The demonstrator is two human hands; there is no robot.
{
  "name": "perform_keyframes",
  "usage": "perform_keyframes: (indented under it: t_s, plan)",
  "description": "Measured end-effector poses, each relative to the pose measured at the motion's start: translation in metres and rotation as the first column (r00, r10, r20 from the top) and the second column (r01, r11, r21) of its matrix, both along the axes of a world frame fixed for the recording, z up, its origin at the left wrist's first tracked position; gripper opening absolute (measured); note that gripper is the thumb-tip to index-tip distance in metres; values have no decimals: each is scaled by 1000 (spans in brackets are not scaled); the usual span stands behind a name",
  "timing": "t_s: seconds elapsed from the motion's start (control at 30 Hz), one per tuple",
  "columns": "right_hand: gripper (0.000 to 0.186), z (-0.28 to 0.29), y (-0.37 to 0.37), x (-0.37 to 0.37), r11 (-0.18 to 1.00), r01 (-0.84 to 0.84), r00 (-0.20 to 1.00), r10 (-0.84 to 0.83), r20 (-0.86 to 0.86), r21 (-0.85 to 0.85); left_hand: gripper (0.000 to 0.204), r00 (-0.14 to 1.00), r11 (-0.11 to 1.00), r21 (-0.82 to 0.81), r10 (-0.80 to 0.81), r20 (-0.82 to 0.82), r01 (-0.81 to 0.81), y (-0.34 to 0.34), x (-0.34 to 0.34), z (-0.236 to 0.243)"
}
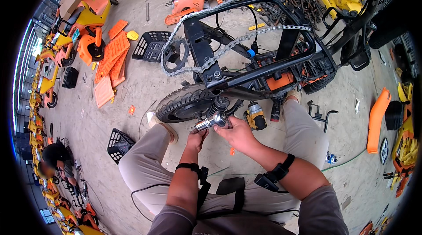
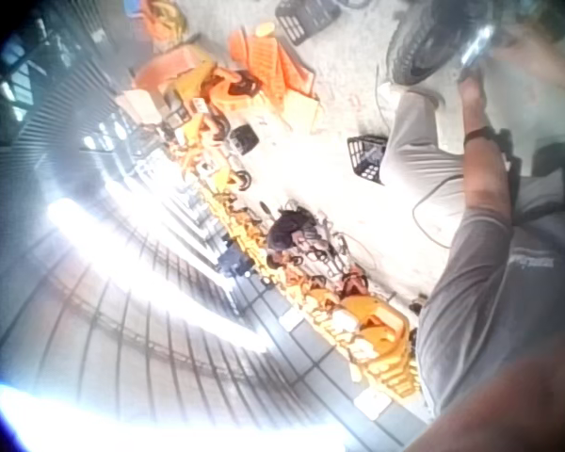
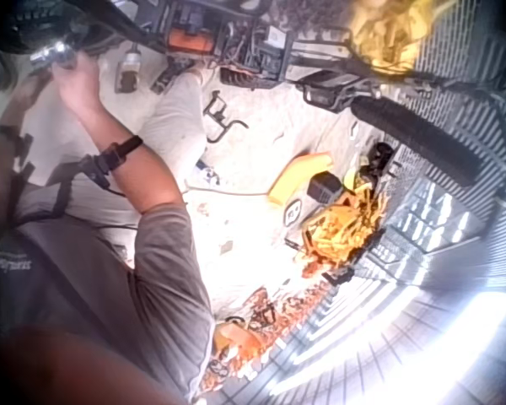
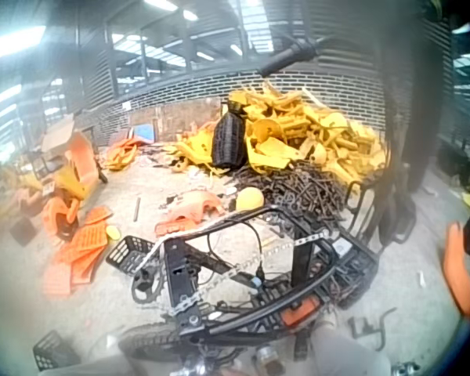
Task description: The person uses a socket wrench and a screwdriver to remove bolts and fasteners from the rear suspension and frame area of an electric scooter while sitting on the floor.
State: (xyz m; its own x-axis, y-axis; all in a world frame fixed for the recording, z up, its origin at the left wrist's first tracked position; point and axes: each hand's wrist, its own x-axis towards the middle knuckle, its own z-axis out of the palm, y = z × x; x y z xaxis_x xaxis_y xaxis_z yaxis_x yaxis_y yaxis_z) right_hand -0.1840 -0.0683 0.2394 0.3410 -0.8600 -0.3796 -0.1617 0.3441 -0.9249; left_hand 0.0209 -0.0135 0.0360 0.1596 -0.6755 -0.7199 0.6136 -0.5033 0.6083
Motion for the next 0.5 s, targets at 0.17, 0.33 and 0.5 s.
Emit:
perform_keyframes:
  t_s: [0.17, 0.33, 0.5]
  plan:
    - [26, 6, -1, -1, 998, -68, 992, 68, -107, 6, 29, 992, 1000, 2, -3, 127, 3, 2, 0, -1]
    - [28, 1, 0, 0, 998, -61, 996, 60, -71, -12, 31, 988, 996, -89, 11, 156, 3, 4, 1, -12]
    - [24, 0, 1, 1, 997, -57, 996, 53, -71, -56, 32, 979, 991, -134, 41, 200, -14, 4, -4, -19]
